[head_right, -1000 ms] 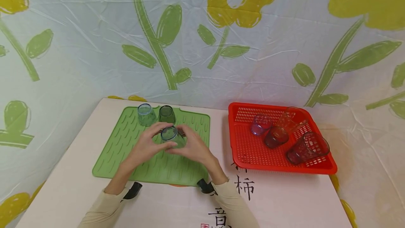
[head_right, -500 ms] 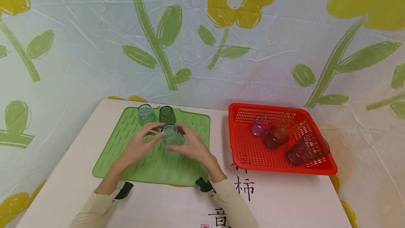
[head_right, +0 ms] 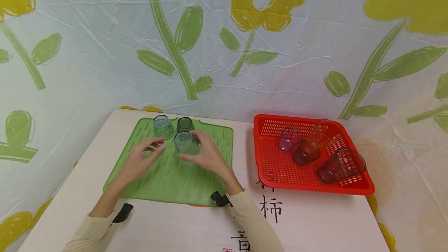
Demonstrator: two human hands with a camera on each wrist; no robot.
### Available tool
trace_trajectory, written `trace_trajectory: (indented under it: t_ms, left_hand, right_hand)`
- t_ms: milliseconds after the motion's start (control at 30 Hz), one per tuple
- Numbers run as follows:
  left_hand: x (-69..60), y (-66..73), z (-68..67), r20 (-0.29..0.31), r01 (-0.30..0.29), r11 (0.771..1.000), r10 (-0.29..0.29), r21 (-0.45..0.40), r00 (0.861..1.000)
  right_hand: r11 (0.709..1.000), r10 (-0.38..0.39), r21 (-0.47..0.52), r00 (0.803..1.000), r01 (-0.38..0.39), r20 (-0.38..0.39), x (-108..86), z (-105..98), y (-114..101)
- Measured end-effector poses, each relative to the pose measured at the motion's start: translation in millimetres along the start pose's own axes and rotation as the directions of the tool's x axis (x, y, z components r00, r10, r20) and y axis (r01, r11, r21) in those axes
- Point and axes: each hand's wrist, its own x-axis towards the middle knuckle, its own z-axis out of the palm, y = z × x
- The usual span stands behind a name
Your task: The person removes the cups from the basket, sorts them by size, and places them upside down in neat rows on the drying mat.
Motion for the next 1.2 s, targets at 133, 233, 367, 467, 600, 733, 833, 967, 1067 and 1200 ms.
trace_trajectory:
  t_ms: [133,233,367,467,600,733,833,967,1067,1200]
  left_hand:
    - [-4.9,-9.1,-6.2,-0.042,0.021,0.999,-0.020,0.029,0.999]
    - [-10.1,-16.6,-11.3,-0.060,0.050,0.997,-0.046,0.061,0.997]
    - [-17.0,-28.5,-17.3,-0.061,0.073,0.992,-0.067,0.105,0.996]
    - [-22.2,-38.4,-22.1,-0.064,0.091,0.986,-0.083,0.139,0.995]
    - [-28.9,-48.9,-29.0,-0.081,0.136,0.975,-0.124,0.174,0.989]
    - [-33.6,-56.5,-35.2,-0.087,0.177,0.962,-0.163,0.208,0.983]
    - [-35.8,-61.9,-39.7,-0.090,0.196,0.951,-0.179,0.240,0.980]
    - [-38.7,-69.4,-45.8,-0.091,0.220,0.937,-0.203,0.273,0.975]
    - [-41.3,-74.2,-50.2,-0.088,0.238,0.926,-0.222,0.294,0.971]
    - [-44.3,-78.2,-55.5,-0.082,0.257,0.914,-0.243,0.314,0.967]
  right_hand:
    - [0.999,0.008,0.039,1.000,-0.007,-0.012,6.5,7,1]
    - [0.998,0.006,0.058,1.000,-0.005,-0.019,11.1,14,3]
    - [0.997,0.023,0.068,1.000,-0.022,-0.021,16.1,22,3]
    - [0.997,0.023,0.068,0.999,-0.022,-0.024,20.9,27,1]
    - [0.999,-0.001,0.036,1.000,0.002,-0.029,27.4,33,-1]
    - [1.000,-0.002,0.028,1.000,0.003,-0.022,32.6,39,-4]
    - [0.999,0.000,0.042,1.000,0.000,-0.013,36.8,43,-5]
    - [0.997,-0.003,0.080,1.000,0.002,0.008,42.5,49,-6]
    - [0.996,-0.002,0.090,1.000,0.000,0.018,45.9,54,-7]
    - [0.997,0.001,0.082,1.000,-0.003,0.025,49.6,58,-9]
